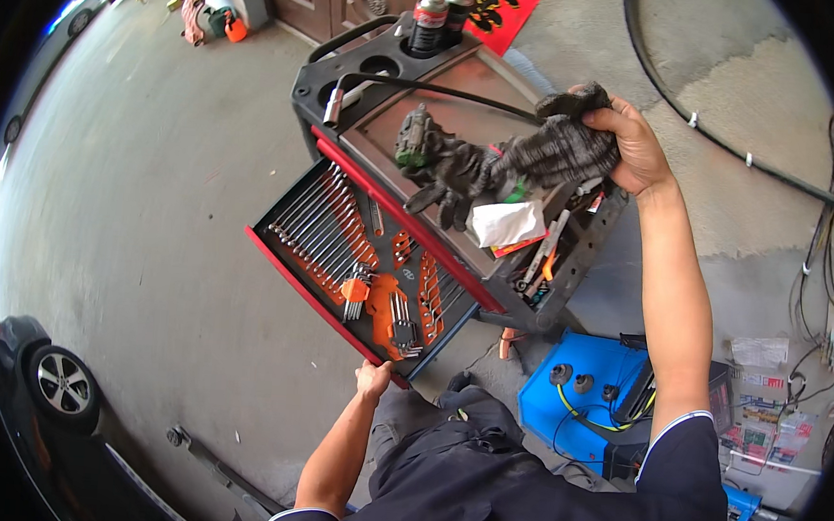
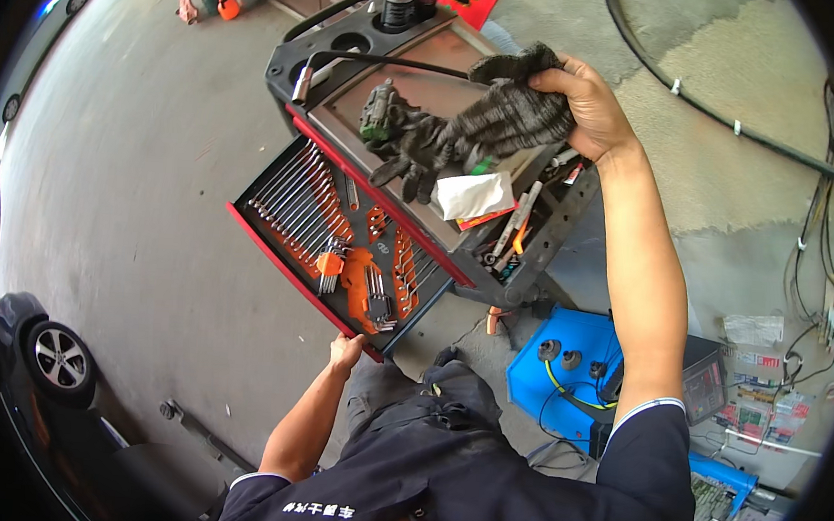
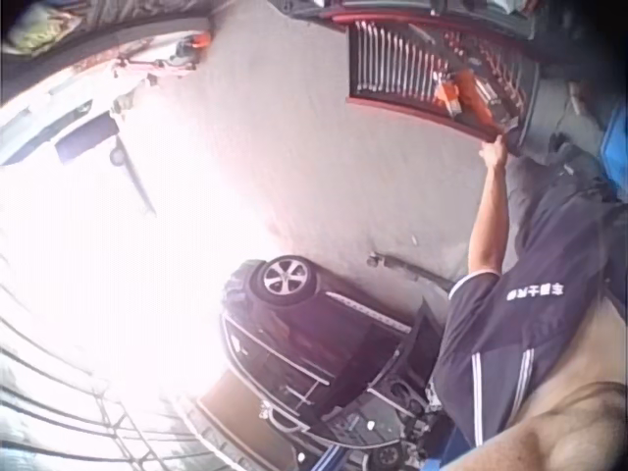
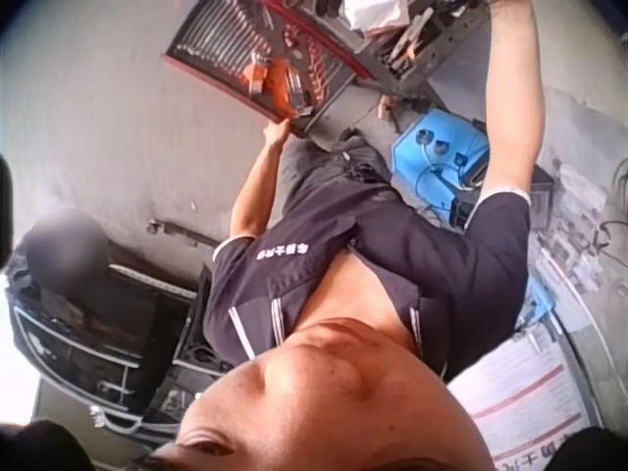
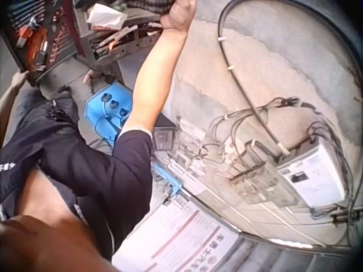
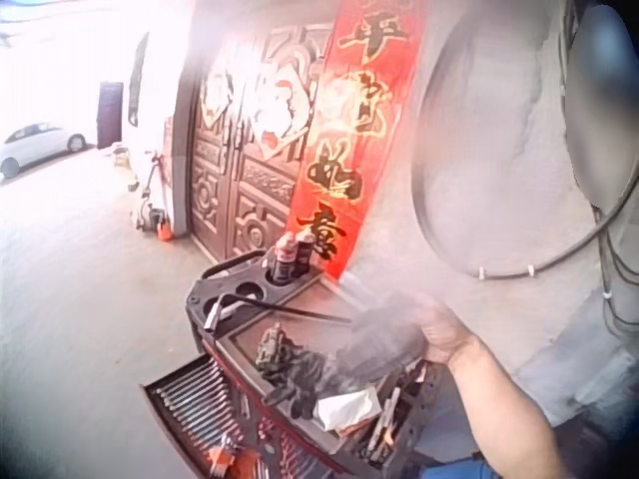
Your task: The person plugs in an angle grinder, puts on gloves, and then sits on the floor to grind a small metal part, producing sparks. The person rotates the part to grind different edges.
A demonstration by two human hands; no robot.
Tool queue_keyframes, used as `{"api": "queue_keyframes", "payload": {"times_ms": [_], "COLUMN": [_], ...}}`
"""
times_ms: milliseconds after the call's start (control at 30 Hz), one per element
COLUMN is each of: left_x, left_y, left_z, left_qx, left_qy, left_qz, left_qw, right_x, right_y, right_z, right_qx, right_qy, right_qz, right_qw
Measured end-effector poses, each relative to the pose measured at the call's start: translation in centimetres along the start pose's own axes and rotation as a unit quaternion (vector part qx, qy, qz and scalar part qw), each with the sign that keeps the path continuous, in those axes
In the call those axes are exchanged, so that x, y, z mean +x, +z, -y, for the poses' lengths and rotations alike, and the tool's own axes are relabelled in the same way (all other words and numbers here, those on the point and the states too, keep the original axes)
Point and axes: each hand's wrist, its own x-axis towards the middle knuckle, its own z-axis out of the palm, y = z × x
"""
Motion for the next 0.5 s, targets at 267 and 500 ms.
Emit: {"api": "queue_keyframes", "payload": {"times_ms": [267, 500], "left_x": [-0.7, -2.2], "left_y": [-1.1, -6.4], "left_z": [-3.3, 2.9], "left_qx": [0.041, 0.023], "left_qy": [0.064, 0.030], "left_qz": [-0.006, -0.055], "left_qw": [0.997, 0.998], "right_x": [5.0, 10.1], "right_y": [1.9, 4.2], "right_z": [-8.4, -15.3], "right_qx": [-0.221, -0.691], "right_qy": [0.082, 0.058], "right_qz": [0.087, -0.023], "right_qw": [0.968, 0.720]}}
